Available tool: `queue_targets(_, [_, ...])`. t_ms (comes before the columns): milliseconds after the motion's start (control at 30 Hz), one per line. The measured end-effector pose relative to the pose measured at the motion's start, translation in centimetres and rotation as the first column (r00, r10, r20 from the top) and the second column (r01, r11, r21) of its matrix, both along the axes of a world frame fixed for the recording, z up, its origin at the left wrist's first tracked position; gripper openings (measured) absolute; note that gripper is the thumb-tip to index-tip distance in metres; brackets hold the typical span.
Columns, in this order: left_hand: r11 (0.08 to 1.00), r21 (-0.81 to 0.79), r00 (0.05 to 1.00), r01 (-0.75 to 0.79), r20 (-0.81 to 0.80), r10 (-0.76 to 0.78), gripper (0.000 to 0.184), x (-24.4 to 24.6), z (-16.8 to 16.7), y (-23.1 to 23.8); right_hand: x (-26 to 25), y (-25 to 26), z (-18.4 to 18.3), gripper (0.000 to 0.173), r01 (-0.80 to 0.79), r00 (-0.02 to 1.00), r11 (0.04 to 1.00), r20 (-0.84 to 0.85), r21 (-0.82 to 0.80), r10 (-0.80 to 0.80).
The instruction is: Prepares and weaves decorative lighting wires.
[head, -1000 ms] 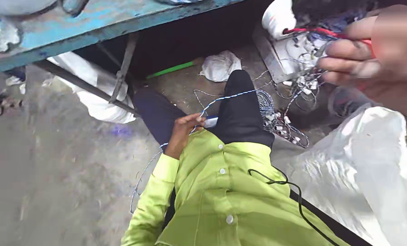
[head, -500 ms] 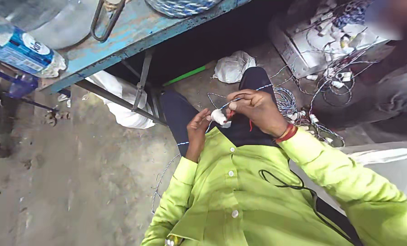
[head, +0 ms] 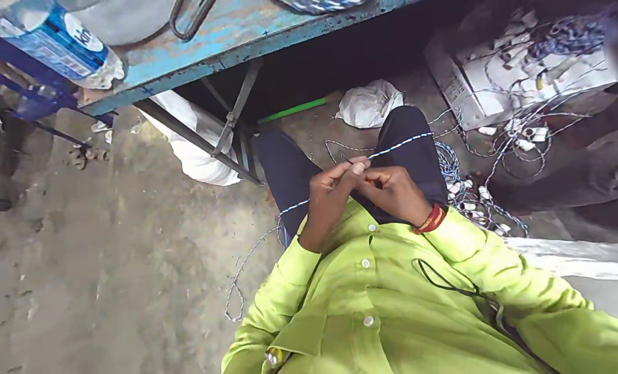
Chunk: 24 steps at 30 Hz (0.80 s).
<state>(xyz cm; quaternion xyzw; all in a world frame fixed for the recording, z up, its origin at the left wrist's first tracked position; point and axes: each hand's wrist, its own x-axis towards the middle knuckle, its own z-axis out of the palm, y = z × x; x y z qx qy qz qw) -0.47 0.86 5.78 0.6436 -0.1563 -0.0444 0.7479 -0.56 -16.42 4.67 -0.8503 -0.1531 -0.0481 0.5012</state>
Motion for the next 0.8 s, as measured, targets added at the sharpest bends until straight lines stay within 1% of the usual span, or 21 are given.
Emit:
queue_targets(67, [0.998,-0.005,0.998,-0.057,0.02,0.057,0.025,0.1,0.2,-0.4,-0.2,-0.1,0.4,0.018,-0.029,0.999,1.0,0.034,-0.005,0.029])
queue_targets(100, [0.998,-0.006,0.998,-0.061,0.033,0.061,0.025,0.2,0.3,-0.4,-0.1,-0.2,0.7,0.015,-0.056,0.998,0.998,0.027,0.04,0.055])
queue_targets(133, [0.999,-0.011,0.998,-0.044,0.044,0.044,0.024,0.3,0.4,-0.3,-0.2,-0.3,0.9,0.012,-0.099,0.995,0.987,0.0,0.128,0.1])
queue_targets(167, [0.999,-0.002,0.999,-0.032,0.042,0.032,0.024,0.2,0.5,-0.2,-0.2,-0.3,1.1,0.02,-0.15,0.984,0.953,-0.05,0.265,0.169])
queue_targets(200, [1.0,0.011,0.999,-0.024,0.036,0.024,0.023,0.1,0.5,0.0,-0.3,-0.3,1.4,0.031,-0.193,0.96,0.885,-0.104,0.425,0.26])
queue_targets(233, [0.999,0.02,0.999,-0.025,0.032,0.025,0.023,0.0,0.6,0.1,-0.4,-0.1,1.5,0.035,-0.199,0.934,0.807,-0.142,0.556,0.328])
queue_targets(267, [1.0,0.012,0.999,-0.024,0.026,0.024,0.023,0.0,0.7,0.2,-0.5,0.1,1.6,0.033,-0.181,0.917,0.753,-0.167,0.632,0.361])
queue_targets(300, [1.0,-0.011,0.999,-0.029,0.03,0.03,0.022,0.0,0.8,0.3,-0.7,0.4,1.5,0.028,-0.156,0.92,0.74,-0.177,0.654,0.35])
queue_targets(333, [0.998,-0.055,0.999,-0.035,0.038,0.037,0.021,0.1,0.8,0.3,-0.9,0.6,1.3,0.022,-0.136,0.936,0.758,-0.166,0.638,0.309])
queue_targets(400, [0.988,-0.148,0.997,-0.05,0.049,0.057,0.022,0.1,0.7,0.2,-0.9,0.9,0.8,0.017,-0.106,0.967,0.809,-0.129,0.578,0.218])
queue_targets(467, [0.978,-0.181,0.993,-0.106,0.031,0.113,0.021,-0.2,0.7,-0.2,-0.9,0.9,0.7,0.018,-0.069,0.978,0.828,-0.125,0.557,0.165])
queue_targets(533, [0.973,-0.188,0.988,-0.135,0.047,0.146,0.021,-0.4,0.7,-0.5,-0.9,1.0,1.2,0.021,-0.042,0.978,0.818,-0.145,0.573,0.152])
queue_targets(600, [0.978,-0.177,0.985,-0.11,0.112,0.131,0.026,-0.5,0.6,-0.5,-0.8,1.1,1.5,0.023,-0.041,0.969,0.789,-0.167,0.612,0.18])
queue_targets(700, [0.986,-0.119,0.979,-0.118,0.153,0.136,0.039,-0.5,0.6,-0.3,-0.9,1.4,1.4,0.019,-0.013,0.958,0.773,-0.213,0.634,0.191])
queue_targets(767, [0.986,-0.016,0.97,-0.169,0.177,0.169,0.038,-0.4,0.6,0.0,-1.2,1.6,1.6,0.026,-0.04,0.963,0.808,-0.194,0.588,0.189])
queue_targets(800, [0.98,0.019,0.962,-0.199,0.196,0.192,0.035,-0.3,0.6,0.3,-1.5,1.8,1.6,0.026,-0.048,0.977,0.847,-0.153,0.529,0.151])
